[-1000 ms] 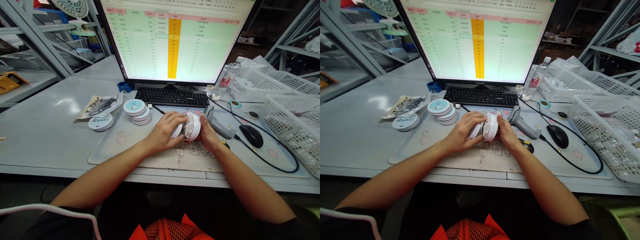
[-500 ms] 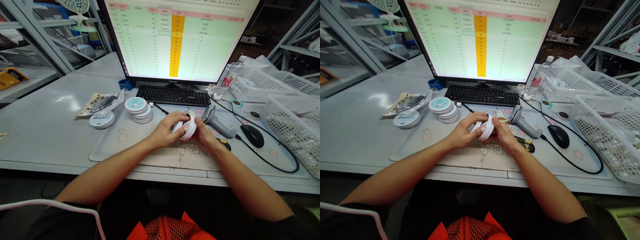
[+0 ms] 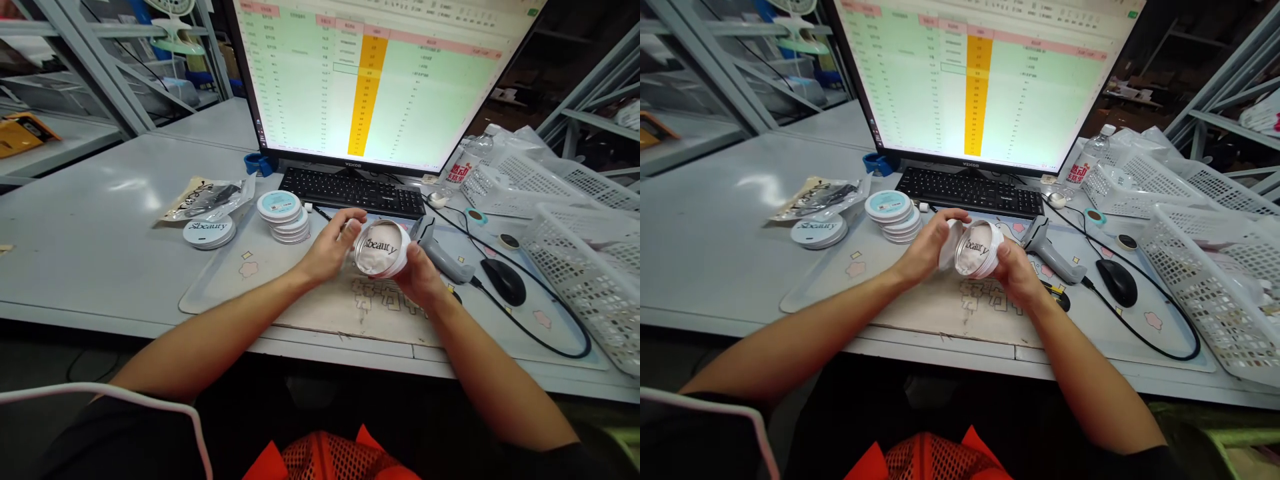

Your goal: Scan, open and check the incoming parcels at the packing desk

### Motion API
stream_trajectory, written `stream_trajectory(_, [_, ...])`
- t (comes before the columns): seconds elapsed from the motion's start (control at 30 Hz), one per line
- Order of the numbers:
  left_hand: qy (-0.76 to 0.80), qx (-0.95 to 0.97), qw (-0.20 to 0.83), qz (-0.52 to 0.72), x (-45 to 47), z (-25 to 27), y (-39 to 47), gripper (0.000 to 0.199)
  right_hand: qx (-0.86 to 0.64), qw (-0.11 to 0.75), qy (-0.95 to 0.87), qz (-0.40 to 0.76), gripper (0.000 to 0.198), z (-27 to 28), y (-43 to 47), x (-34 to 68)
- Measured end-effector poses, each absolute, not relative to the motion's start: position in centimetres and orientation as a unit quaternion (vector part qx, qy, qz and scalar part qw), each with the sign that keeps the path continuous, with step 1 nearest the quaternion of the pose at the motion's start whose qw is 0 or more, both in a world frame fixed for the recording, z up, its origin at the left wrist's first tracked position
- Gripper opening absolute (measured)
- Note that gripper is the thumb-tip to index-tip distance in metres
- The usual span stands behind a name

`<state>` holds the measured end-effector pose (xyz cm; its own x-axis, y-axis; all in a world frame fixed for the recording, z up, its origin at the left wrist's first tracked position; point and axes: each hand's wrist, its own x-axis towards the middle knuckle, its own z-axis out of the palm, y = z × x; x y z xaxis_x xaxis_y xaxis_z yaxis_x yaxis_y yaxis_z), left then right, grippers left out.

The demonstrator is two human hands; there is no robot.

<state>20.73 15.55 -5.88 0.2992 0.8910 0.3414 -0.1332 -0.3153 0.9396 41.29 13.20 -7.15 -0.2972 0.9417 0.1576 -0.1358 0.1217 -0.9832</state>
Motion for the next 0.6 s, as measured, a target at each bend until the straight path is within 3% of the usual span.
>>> stream_trajectory(0.1, [0.276, 0.498, 0.658, 0.493, 21.9, -5.9, 15.0, 0.081, -0.356, 0.469, -0.689, 0.423, 0.095, -7.5, 13.3, 41.1])
stream_trajectory(0.17, [0.259, 0.451, 0.702, 0.486, 22.6, -6.0, 14.6, 0.08, -0.368, 0.436, -0.756, 0.32, 0.099, -8.2, 13.2, 40.6])
stream_trajectory(0.27, [0.271, 0.427, 0.699, 0.505, 23.2, -6.3, 14.0, 0.073, -0.373, 0.407, -0.806, 0.214, 0.097, -9.1, 13.1, 39.8])
stream_trajectory(0.47, [0.251, 0.476, 0.648, 0.539, 23.3, -6.4, 13.3, 0.065, -0.345, 0.427, -0.813, 0.194, 0.098, -9.7, 12.7, 39.3])
stream_trajectory(0.6, [0.259, 0.434, 0.66, 0.555, 23.1, -6.0, 13.7, 0.057, -0.304, 0.461, -0.825, 0.118, 0.094, -8.8, 12.3, 39.2])
